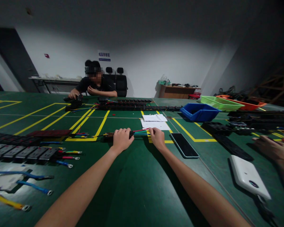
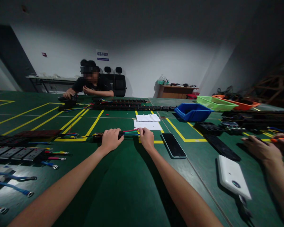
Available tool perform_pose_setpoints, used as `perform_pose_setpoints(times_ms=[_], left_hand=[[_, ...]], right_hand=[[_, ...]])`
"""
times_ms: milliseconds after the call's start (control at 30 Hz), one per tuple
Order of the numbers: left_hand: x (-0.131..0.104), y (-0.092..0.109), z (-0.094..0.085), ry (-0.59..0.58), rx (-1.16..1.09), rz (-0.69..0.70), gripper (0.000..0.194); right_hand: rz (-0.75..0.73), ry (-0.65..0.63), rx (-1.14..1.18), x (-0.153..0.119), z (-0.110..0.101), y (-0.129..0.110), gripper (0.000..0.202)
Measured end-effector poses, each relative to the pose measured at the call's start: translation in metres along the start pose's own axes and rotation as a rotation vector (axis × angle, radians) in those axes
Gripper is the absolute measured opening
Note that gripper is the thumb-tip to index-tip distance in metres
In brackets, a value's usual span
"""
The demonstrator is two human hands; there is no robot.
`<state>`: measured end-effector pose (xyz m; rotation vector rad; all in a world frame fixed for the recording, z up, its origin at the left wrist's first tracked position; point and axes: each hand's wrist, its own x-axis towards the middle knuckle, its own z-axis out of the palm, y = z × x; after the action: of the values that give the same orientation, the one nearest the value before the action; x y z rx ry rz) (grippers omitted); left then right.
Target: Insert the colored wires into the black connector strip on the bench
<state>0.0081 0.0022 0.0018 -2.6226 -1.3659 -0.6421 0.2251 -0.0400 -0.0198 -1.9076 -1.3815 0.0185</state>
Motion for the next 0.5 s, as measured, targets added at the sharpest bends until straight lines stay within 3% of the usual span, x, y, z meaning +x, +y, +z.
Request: perform_pose_setpoints(times_ms=[200, 367, 500], left_hand=[[-0.0003, 0.0004, -0.0007, 0.005, 0.015, 0.004, 0.031], [-0.0005, 0.0001, 0.0002, 0.012, 0.000, 0.006, 0.030], [-0.0007, 0.0003, -0.0003, 0.012, -0.007, 0.006, 0.030]], right_hand=[[0.279, -0.039, -0.091, -0.0037, -0.0044, -0.0084, 0.057], [0.126, 0.012, 0.014, -0.0059, -0.0038, -0.0092, 0.039], [-0.009, 0.071, 0.127, -0.0070, -0.0021, -0.0072, 0.040]])
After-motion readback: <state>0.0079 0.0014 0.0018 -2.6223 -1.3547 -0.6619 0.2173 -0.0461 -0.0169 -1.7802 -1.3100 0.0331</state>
